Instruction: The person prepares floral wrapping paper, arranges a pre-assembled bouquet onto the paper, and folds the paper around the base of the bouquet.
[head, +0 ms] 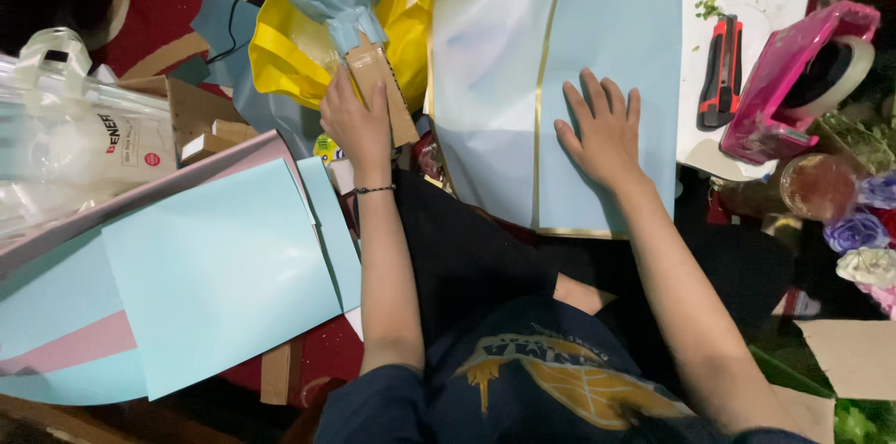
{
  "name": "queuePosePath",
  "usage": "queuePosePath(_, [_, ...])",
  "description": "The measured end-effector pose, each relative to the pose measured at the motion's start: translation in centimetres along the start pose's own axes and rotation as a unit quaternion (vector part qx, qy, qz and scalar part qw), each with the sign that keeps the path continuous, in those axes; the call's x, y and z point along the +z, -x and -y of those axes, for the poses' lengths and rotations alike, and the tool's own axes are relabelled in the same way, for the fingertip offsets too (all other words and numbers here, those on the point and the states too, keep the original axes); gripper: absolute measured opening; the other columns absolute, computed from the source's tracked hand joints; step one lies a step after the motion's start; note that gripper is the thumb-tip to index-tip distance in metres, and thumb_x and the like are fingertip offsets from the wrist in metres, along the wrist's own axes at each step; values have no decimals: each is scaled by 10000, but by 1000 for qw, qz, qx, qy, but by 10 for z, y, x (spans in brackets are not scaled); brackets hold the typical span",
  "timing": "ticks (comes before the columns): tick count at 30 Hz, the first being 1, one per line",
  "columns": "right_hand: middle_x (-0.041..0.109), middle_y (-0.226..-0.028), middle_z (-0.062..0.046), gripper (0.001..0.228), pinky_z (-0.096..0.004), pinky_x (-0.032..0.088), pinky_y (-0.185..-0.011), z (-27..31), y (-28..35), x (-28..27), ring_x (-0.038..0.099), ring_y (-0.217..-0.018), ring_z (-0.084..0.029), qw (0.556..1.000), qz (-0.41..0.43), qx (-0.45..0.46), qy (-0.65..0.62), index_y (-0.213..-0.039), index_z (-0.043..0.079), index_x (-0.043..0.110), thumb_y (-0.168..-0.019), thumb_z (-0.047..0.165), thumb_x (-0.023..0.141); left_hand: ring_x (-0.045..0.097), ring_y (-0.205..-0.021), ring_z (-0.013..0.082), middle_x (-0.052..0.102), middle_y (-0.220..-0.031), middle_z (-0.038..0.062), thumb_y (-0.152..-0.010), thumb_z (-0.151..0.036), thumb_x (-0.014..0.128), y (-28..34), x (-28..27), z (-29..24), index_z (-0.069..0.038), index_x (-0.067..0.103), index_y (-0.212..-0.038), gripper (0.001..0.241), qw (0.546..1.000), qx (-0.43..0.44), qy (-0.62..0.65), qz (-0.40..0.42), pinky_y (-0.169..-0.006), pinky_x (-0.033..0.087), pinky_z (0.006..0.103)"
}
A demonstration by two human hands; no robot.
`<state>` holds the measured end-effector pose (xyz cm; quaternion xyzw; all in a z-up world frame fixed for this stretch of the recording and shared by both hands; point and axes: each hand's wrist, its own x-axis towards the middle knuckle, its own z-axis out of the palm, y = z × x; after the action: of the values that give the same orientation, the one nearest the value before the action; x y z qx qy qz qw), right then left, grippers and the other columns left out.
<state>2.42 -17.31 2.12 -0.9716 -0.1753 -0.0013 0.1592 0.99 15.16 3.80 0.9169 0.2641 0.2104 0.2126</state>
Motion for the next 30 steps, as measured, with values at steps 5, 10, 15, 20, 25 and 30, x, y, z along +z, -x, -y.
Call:
queuePosePath(5, [303, -1488, -118, 526, -580, 21, -1080, 0, 1, 0, 204, -1364, -347, 1000, 13, -4, 3, -1435, 167, 360, -996, 455, 340, 450, -1180, 318, 500, -1260, 119, -864, -413, 692, 2, -16, -19, -95, 446, -1316, 605, 1000, -19, -19, -16, -930, 335, 450])
queuePosePath(10, [282, -1506, -110, 548, -570, -27, -1083, -2, 2, 5, 169, -1379, -344, 1000, 19, -4, 4, -1448, 154, 336, -1011, 481, 287, 440, -1162, 312, 462, -1281, 103, -814, -413, 737, 1, 3, -7, -93, 413, -1321, 682, 998, -6, -65, -22, -925, 292, 490])
queuePosePath(15, [303, -1493, -120, 545, -593, 7, -1071, -2, 1, 5, 186, -1364, -356, 1000, 10, -12, 11, -1436, 142, 354, -1006, 471, 292, 486, -1133, 274, 503, -1241, 107, -876, -310, 648, 38, 4, -84, -108, 456, -1298, 506, 976, 182, 73, -94, -941, 350, 440])
queuePosePath(20, [385, -1431, -133, 512, -584, 49, -1078, -15, -1, 18, 193, -1373, -332, 998, 3, -9, 61, -1395, 107, 409, -983, 407, 354, 499, -1166, 155, 573, -1156, -54, -867, -316, 583, 68, 87, -160, -243, 590, -1092, 236, 851, 510, 126, 0, -970, 366, 367])
queuePosePath(25, [402, -1428, -49, 522, -541, 147, -1047, -19, -5, -24, 313, -1297, -336, 987, 30, -34, -156, -1430, 131, 305, -940, 253, 437, 410, -1275, 229, 534, -1283, 17, -901, -138, 510, 52, 126, -152, -100, 561, -1203, 309, 866, 475, 84, 132, -1014, 338, 387])
queuePosePath(30, [515, -1178, -118, 300, -331, 417, -864, -82, -8, -20, 531, -1015, -232, 953, -179, 40, -242, -1227, 62, 529, -929, 74, 552, 366, -1304, 252, 449, -1369, 21, -959, -191, 478, 55, 133, -136, -111, 505, -1287, 338, 849, 509, 1, 137, -1048, 318, 390])
